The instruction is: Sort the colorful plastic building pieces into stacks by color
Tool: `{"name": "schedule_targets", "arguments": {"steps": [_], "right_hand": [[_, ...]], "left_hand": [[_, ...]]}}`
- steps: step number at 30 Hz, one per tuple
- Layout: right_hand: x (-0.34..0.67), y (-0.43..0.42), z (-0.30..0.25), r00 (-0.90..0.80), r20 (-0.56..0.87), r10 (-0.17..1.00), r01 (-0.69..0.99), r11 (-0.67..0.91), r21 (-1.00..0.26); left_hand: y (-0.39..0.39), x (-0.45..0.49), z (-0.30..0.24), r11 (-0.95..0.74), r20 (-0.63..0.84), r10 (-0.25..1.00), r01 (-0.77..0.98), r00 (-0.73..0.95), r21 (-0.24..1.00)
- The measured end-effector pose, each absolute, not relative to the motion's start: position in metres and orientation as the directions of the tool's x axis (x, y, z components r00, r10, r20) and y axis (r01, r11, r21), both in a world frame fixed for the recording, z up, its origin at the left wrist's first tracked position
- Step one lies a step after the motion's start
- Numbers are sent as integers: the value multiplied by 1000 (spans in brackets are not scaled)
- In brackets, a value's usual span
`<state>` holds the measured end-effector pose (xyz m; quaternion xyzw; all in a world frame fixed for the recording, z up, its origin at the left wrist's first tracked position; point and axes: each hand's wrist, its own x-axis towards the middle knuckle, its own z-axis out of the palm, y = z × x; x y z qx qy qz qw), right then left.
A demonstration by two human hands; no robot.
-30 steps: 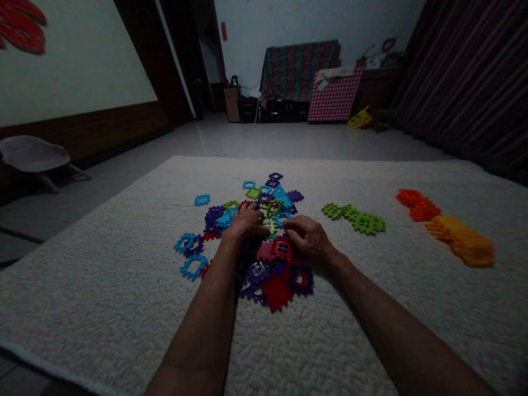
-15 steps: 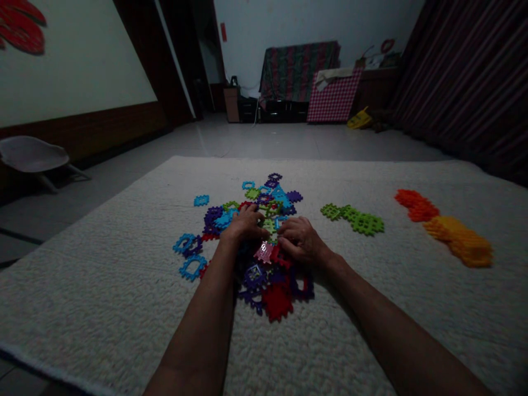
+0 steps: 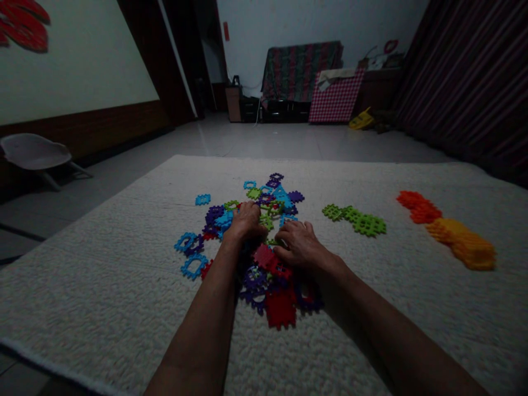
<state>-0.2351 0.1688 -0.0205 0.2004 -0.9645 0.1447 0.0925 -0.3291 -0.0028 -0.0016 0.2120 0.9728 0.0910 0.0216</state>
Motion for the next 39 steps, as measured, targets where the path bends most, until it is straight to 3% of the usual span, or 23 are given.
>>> {"name": "schedule_targets", "arguments": {"steps": [7,12,18,22,26,29,34,39], "right_hand": [[-242,171,-22,-941,223,-256,-332,831,-446],[-244,172,-14,-921,273,-276,-389,651,-652],[-246,172,-14,-943,330,34,-269,503,-821],[-250,174,-20,-950,231,209,-156,324,-933],[-255,176,-23,-948,56,313,-48,34,-998],[-259,175,-25,-945,-25,326,-8,-99,-995],[-260,172,-30,-945,-44,325,23,-67,-997],[-257,166,-27,-968,-140,207,104,-176,-979]], "left_hand": [[-1,-329,-2,893,81,404,412,-911,182],[-2,-329,-2,899,52,404,407,-913,160],[-1,-327,-1,896,29,412,411,-911,171],[-1,-328,1,891,84,406,415,-910,186],[-2,-329,9,869,135,429,449,-893,208],[-2,-329,13,845,156,441,467,-884,261],[3,-326,21,756,206,494,534,-845,379],[11,-324,16,632,201,570,582,-797,512]]}}
